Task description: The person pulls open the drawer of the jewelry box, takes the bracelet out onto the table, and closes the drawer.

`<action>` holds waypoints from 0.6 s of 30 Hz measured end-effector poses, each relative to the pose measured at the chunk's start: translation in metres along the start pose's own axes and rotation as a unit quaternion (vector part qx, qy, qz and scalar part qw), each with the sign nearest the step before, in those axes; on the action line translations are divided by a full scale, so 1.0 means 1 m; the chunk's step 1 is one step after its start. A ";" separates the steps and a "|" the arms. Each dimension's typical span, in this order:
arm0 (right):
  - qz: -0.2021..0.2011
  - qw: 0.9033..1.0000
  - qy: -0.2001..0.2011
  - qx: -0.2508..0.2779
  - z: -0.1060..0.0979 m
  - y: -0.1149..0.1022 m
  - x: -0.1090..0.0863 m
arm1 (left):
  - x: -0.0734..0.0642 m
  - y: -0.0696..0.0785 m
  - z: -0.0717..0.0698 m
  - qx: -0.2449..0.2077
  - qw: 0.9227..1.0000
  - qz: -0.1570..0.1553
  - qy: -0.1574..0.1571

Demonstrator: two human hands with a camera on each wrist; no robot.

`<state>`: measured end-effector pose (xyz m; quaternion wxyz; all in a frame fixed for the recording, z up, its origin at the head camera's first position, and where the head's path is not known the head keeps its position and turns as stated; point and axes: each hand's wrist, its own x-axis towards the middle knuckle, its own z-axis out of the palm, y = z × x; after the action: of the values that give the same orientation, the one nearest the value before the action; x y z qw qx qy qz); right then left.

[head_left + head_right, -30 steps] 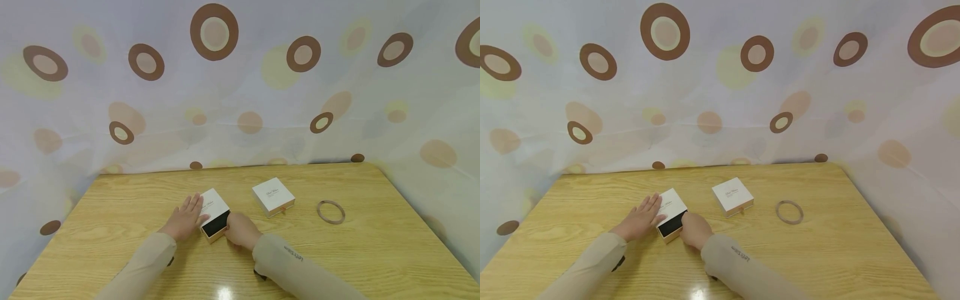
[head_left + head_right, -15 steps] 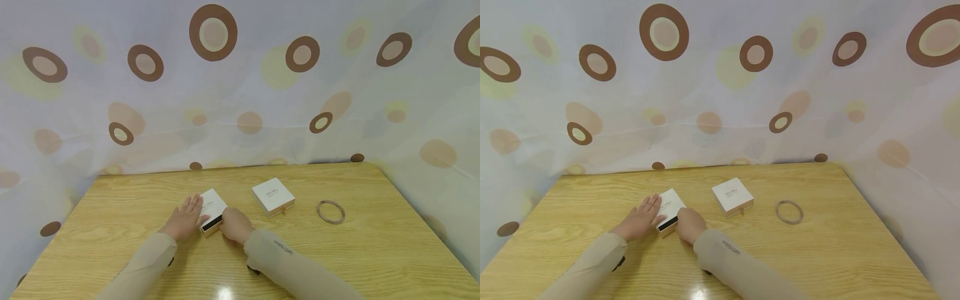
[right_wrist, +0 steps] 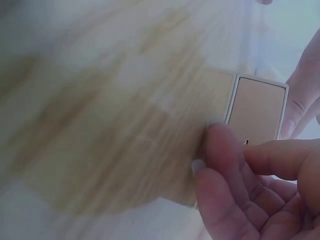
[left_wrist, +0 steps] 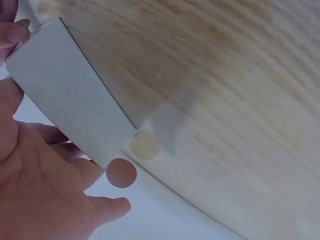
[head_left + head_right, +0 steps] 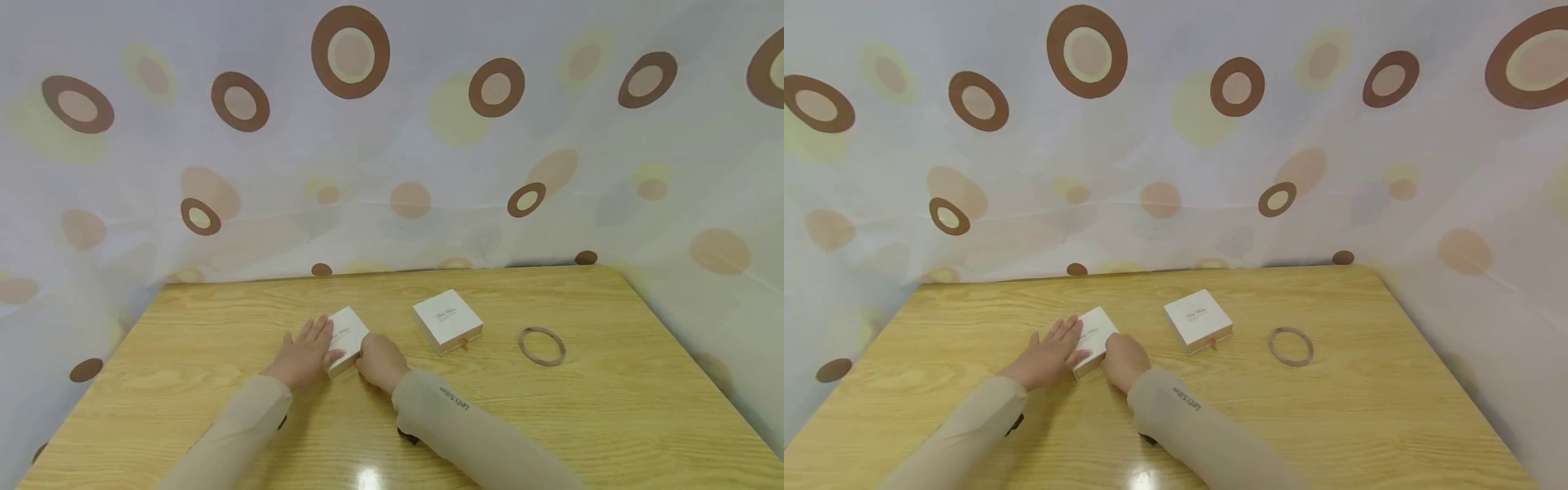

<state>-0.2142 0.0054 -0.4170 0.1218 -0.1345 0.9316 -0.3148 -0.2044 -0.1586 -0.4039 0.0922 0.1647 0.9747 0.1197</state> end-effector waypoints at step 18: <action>-0.005 0.998 0.000 0.069 -0.038 0.025 -0.036 | 0.012 0.032 -0.008 -0.006 0.997 0.045 0.056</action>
<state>-0.1965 0.0578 -0.3977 0.1289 -0.1301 0.9073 -0.3786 -0.2076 -0.1263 -0.3899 0.0325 0.2009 0.9692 0.1388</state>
